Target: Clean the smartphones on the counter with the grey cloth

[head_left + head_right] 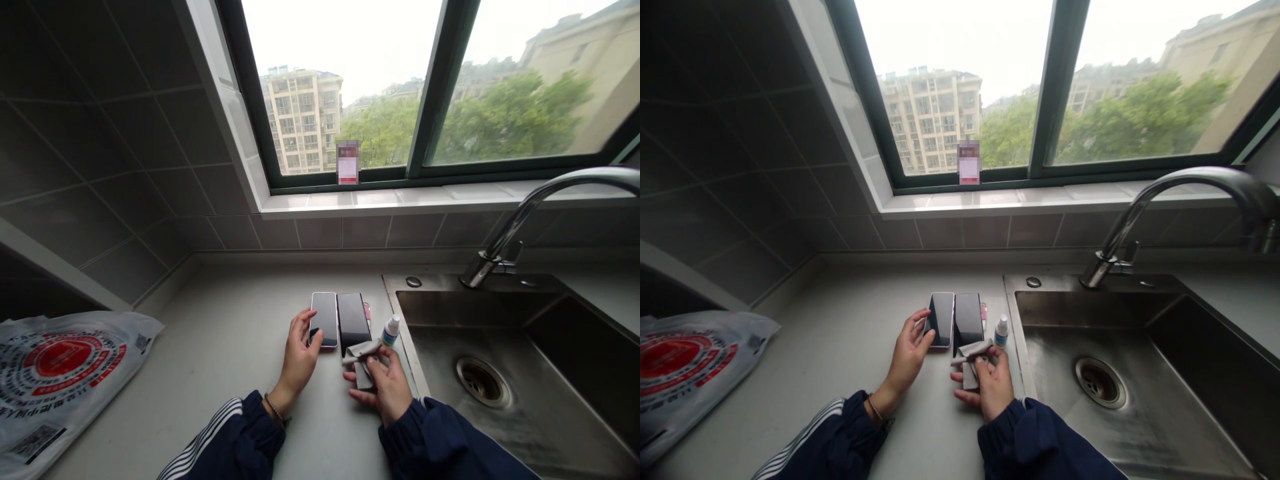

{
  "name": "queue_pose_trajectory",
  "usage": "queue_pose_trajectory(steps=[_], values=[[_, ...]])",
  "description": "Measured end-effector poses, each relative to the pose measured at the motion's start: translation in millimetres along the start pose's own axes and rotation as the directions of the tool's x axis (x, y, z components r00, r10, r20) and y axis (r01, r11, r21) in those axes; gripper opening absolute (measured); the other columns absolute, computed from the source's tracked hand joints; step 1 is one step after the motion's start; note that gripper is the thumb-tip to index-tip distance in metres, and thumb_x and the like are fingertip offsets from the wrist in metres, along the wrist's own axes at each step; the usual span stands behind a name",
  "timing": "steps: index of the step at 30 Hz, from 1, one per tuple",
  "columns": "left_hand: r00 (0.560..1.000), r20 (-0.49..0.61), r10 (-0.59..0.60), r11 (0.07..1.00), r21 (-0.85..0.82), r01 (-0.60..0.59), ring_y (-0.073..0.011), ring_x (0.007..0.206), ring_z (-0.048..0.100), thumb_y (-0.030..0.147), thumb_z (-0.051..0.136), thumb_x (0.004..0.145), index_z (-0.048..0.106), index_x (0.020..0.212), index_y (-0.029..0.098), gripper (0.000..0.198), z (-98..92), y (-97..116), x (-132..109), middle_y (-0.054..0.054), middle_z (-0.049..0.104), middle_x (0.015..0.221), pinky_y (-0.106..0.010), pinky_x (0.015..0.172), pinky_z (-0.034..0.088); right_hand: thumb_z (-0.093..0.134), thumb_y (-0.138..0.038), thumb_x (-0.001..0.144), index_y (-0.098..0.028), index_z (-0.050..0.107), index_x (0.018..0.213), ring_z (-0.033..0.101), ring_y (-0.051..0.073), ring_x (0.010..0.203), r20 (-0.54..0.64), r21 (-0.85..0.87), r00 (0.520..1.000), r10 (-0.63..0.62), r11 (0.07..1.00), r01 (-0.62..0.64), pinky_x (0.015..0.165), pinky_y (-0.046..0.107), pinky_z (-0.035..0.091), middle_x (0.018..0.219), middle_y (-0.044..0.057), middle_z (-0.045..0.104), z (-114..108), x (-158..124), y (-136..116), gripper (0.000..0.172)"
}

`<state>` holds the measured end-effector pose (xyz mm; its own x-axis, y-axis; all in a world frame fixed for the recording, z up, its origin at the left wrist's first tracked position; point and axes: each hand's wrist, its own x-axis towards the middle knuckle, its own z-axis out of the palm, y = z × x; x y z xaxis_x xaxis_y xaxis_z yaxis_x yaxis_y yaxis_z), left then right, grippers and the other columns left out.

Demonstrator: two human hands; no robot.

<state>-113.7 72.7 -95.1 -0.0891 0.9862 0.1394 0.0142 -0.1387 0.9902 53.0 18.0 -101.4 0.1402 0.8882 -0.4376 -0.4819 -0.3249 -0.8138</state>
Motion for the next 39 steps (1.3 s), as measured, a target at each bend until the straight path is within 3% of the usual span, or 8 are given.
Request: queue_pose_trajectory(steps=[5,11,15,21,25,33,39], values=[[0.988,-0.018,-0.156,0.983,-0.101,0.153,-0.0246,0.115,0.062,0.031,0.065,0.083,0.051,0.123,0.021,0.043,-3.7,6,7,-0.014,0.058,0.131,-0.036,0.095,0.049,0.076,-0.051,0.070,-0.024,0.039,0.090,0.074,0.027,0.062,0.058,0.014,0.997,-0.043,0.999,0.042,0.046,0.032,0.057,0.067,-0.001,0.070,-3,-1,-3,0.050],[0.989,-0.051,-0.138,0.989,-0.062,0.135,-0.0217,0.109,0.064,0.031,0.070,0.079,0.051,0.121,0.025,0.047,-11.5,-5,15,-0.012,0.047,0.142,-0.033,0.089,0.052,0.070,-0.045,0.071,-0.021,0.048,0.083,0.060,0.018,0.036,0.208,-0.018,0.974,-0.087,0.996,0.093,0.034,0.021,0.043,0.045,-0.003,0.059,-2,-7,-3,0.035],[0.993,-0.033,-0.115,0.993,0.000,0.115,-0.0196,0.097,0.066,0.031,0.078,0.070,0.054,0.123,0.025,0.059,-18.4,-9,20,-0.013,0.043,0.143,-0.035,0.083,0.055,0.069,-0.045,0.073,-0.019,0.052,0.082,0.059,0.016,0.036,0.268,-0.069,0.959,-0.089,0.991,0.112,0.033,0.019,0.042,0.048,-0.003,0.059,0,-10,1,0.033],[0.992,0.015,-0.128,0.991,0.040,0.127,-0.0140,0.077,0.066,0.032,0.083,0.063,0.053,0.126,0.025,0.070,-27.8,-9,28,-0.015,0.050,0.133,-0.033,0.070,0.057,0.070,-0.051,0.076,-0.018,0.054,0.084,0.059,0.014,0.037,0.328,-0.121,0.936,-0.130,0.977,0.178,0.034,0.018,0.041,0.053,-0.004,0.058,-1,-10,7,0.038],[0.980,0.061,-0.187,0.982,-0.007,0.187,-0.0169,0.076,0.068,0.035,0.084,0.063,0.046,0.130,0.025,0.078,-30.7,-7,31,-0.014,0.055,0.123,-0.029,0.058,0.056,0.068,-0.053,0.079,-0.018,0.055,0.085,0.058,0.013,0.038,0.358,-0.144,0.922,-0.144,0.968,0.207,0.035,0.018,0.042,0.054,-0.004,0.057,-2,-8,10,0.038],[0.951,0.077,-0.300,0.950,-0.061,0.305,-0.0162,0.077,0.068,0.028,0.086,0.062,0.040,0.135,0.025,0.086,-31.5,-3,32,-0.010,0.063,0.109,-0.025,0.059,0.055,0.065,-0.053,0.082,-0.018,0.058,0.086,0.055,0.011,0.042,0.389,-0.199,0.906,-0.168,0.945,0.260,0.042,0.022,0.049,0.059,-0.004,0.054,-4,-7,14,0.036],[0.936,0.074,-0.343,0.934,-0.080,0.348,-0.0189,0.083,0.068,0.025,0.084,0.065,0.042,0.133,0.027,0.080,-33.9,3,31,-0.010,0.064,0.110,-0.027,0.063,0.055,0.064,-0.053,0.084,-0.018,0.059,0.087,0.052,0.010,0.045,0.411,-0.216,0.894,-0.179,0.933,0.287,0.044,0.025,0.052,0.062,-0.003,0.053,-5,-7,14,0.036]])
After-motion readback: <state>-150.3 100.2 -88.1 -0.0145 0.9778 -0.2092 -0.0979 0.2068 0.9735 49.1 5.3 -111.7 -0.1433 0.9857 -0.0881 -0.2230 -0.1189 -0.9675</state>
